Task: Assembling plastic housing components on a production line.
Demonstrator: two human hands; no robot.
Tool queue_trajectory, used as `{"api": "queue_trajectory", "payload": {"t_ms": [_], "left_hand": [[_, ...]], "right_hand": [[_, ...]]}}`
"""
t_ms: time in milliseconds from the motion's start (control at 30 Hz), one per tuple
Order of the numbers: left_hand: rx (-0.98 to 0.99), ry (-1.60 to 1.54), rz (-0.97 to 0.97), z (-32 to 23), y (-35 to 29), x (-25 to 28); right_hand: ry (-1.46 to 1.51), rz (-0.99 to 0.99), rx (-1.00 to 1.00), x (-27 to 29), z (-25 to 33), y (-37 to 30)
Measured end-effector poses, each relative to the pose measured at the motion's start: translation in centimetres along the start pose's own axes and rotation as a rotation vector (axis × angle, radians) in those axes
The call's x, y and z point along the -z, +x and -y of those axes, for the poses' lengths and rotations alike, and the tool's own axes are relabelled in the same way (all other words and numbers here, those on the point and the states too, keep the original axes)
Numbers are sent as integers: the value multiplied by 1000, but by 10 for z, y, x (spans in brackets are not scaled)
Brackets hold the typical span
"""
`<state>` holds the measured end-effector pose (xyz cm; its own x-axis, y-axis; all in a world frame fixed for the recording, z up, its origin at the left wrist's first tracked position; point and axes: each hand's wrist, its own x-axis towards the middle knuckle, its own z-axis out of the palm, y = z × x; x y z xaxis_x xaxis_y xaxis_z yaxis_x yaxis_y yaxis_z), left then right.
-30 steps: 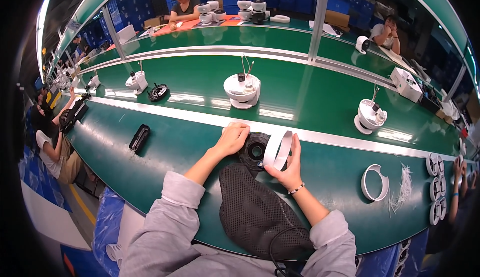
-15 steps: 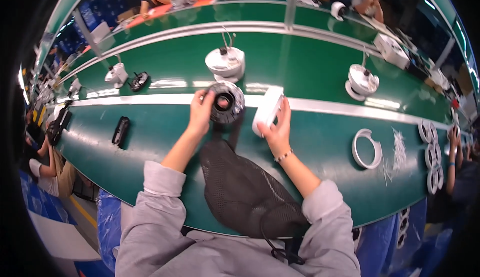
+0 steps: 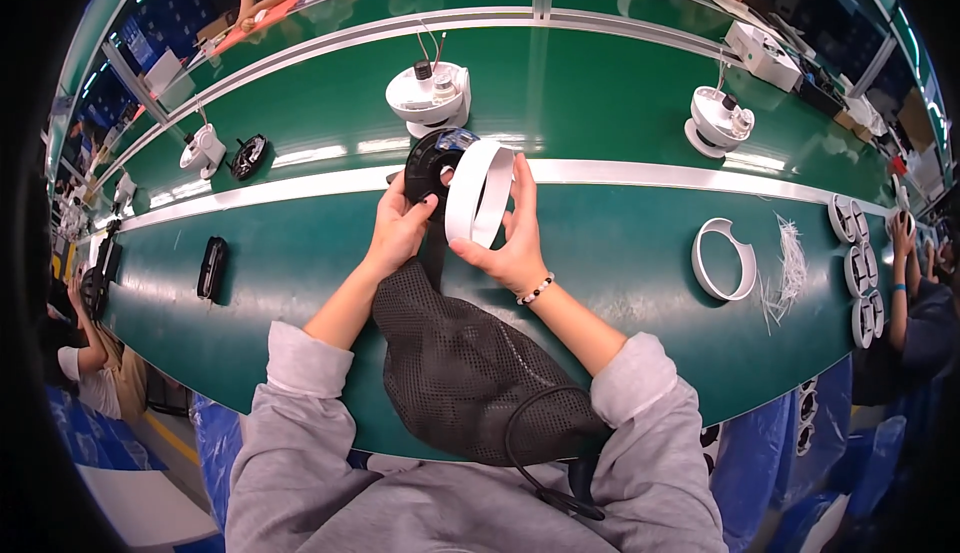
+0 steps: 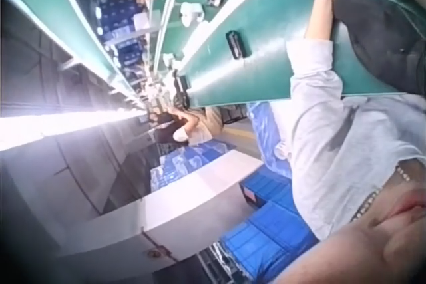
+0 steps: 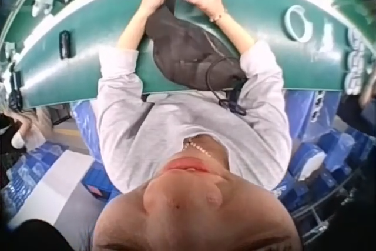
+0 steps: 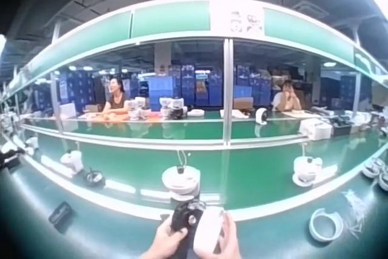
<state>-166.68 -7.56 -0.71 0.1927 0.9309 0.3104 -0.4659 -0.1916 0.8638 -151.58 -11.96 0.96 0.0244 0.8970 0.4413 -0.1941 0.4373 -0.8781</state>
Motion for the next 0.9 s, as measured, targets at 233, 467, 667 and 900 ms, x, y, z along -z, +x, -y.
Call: {"api": "queue_trajectory", "payload": {"t_ms": [233, 467, 667, 900], "left_hand": [[43, 8, -223, -6, 2, 17], [39, 122, -200, -12, 0, 20], [593, -595, 347, -41, -12, 30], [513, -405, 41, -39, -19, 28]], "right_hand": [[-140, 62, 163, -2, -5, 4], [99, 66, -89, -10, -7, 2], [-311, 103, 131, -21, -7, 2], [-616, 268, 282, -30, -7, -5]]}}
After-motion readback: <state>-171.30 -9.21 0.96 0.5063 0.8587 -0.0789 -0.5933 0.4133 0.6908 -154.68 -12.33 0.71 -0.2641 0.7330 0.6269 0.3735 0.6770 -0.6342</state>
